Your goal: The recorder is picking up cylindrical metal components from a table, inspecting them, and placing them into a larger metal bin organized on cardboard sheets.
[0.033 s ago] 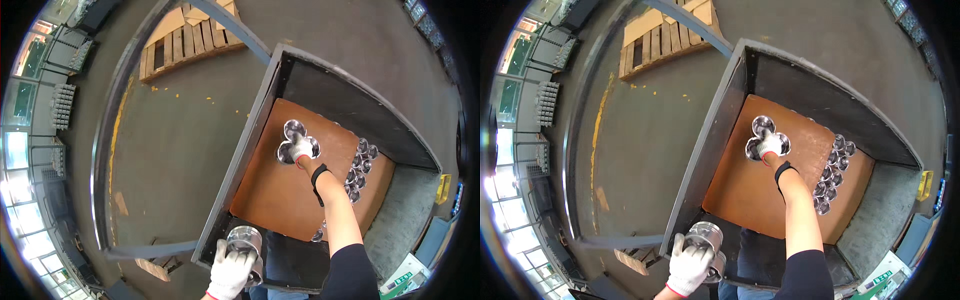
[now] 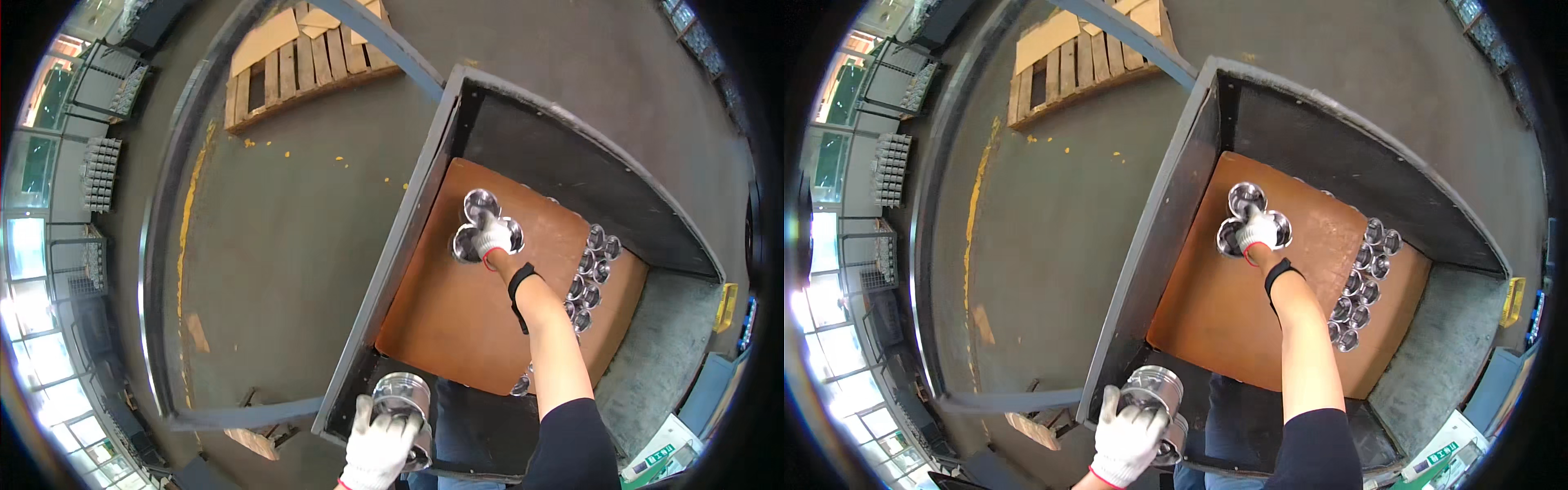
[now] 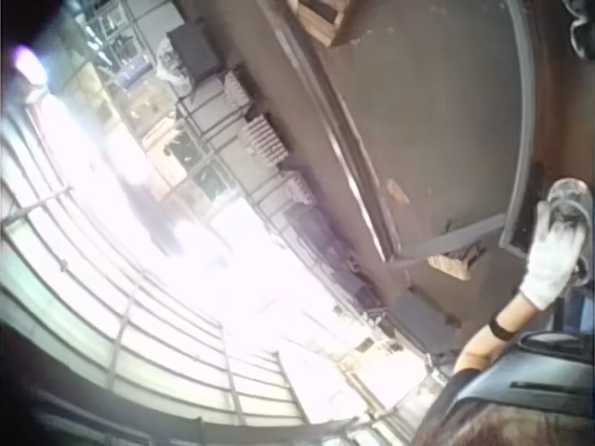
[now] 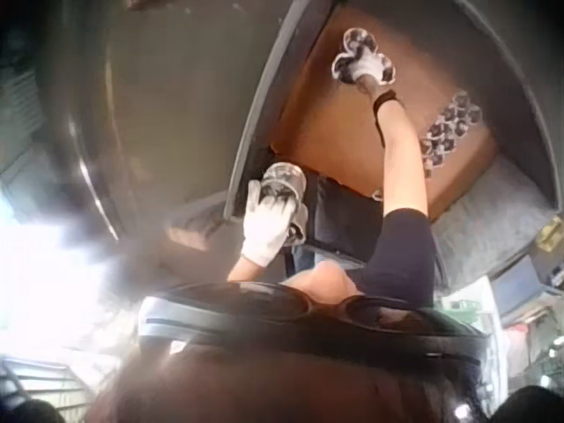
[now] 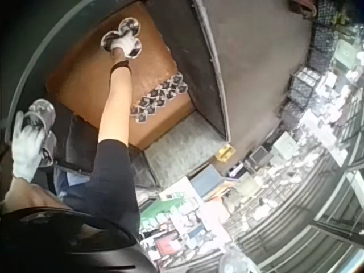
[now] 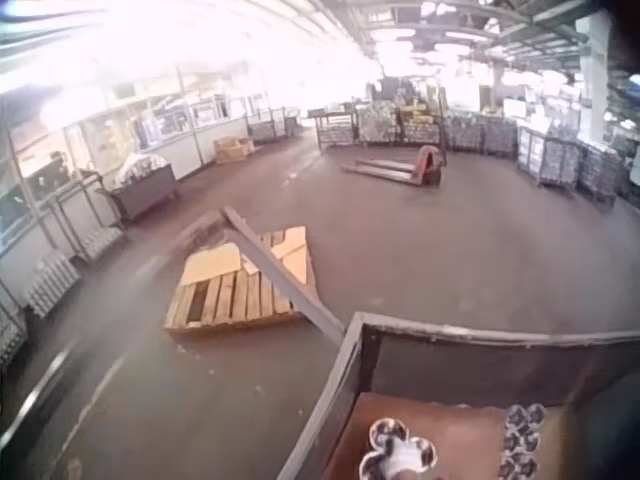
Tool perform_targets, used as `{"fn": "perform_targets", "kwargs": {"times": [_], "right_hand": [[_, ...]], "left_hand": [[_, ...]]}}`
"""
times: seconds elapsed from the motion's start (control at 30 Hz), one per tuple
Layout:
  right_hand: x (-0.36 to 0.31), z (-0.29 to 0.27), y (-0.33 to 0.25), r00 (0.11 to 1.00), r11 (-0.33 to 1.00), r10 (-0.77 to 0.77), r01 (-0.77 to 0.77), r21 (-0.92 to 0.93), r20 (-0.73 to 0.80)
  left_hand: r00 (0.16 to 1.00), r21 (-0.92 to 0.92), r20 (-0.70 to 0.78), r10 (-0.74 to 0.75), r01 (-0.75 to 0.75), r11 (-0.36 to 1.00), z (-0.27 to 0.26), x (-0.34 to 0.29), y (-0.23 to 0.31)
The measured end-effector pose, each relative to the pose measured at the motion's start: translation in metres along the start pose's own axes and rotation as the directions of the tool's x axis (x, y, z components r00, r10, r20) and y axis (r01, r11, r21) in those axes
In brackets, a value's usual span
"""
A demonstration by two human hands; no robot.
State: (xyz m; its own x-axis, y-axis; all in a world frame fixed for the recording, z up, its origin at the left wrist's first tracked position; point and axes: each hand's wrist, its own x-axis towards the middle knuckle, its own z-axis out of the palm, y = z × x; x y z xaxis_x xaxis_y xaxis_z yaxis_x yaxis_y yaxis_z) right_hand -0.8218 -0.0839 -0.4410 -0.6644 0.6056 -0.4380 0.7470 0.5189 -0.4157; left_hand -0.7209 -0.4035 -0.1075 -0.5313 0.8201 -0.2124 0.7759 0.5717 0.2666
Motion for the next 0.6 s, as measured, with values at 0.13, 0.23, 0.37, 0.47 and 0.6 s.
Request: {"fn": "perform_targets", "kwargs": {"times": [0.13, 0.23, 0.37, 0.47, 0.6], "right_hand": [[0.045, 0.009, -0.027, 0.996, 0.996, 0.084, -0.084, 0.000, -0.015], [0.058, 0.006, -0.047, 0.996, 0.998, 0.066, -0.066, 0.010, -0.053], [0.082, 0.012, -0.041, 0.993, 0.993, 0.100, -0.103, -0.049, -0.065], [0.086, 0.019, -0.030, 0.983, 0.999, -0.038, 0.031, -0.043, -0.178], [0.059, 0.018, -0.013, 0.952, 0.972, -0.194, 0.219, 0.085, -0.236]], "left_hand": [[0.688, -0.827, 0.339, -0.641, 0.544, 0.146, 0.066, -0.029, 0.017], [0.936, -0.359, 0.208, -0.284, 0.343, 0.868, 0.060, -0.004, 0.007], [0.560, -0.828, 0.451, -0.695, 0.553, -0.091, 0.090, -0.001, 0.035], [0.802, -0.685, 0.274, -0.531, 0.550, 0.477, 0.099, 0.001, 0.036], [0.679, -0.833, 0.422, -0.601, 0.552, 0.038, 0.103, 0.002, 0.029]]}}
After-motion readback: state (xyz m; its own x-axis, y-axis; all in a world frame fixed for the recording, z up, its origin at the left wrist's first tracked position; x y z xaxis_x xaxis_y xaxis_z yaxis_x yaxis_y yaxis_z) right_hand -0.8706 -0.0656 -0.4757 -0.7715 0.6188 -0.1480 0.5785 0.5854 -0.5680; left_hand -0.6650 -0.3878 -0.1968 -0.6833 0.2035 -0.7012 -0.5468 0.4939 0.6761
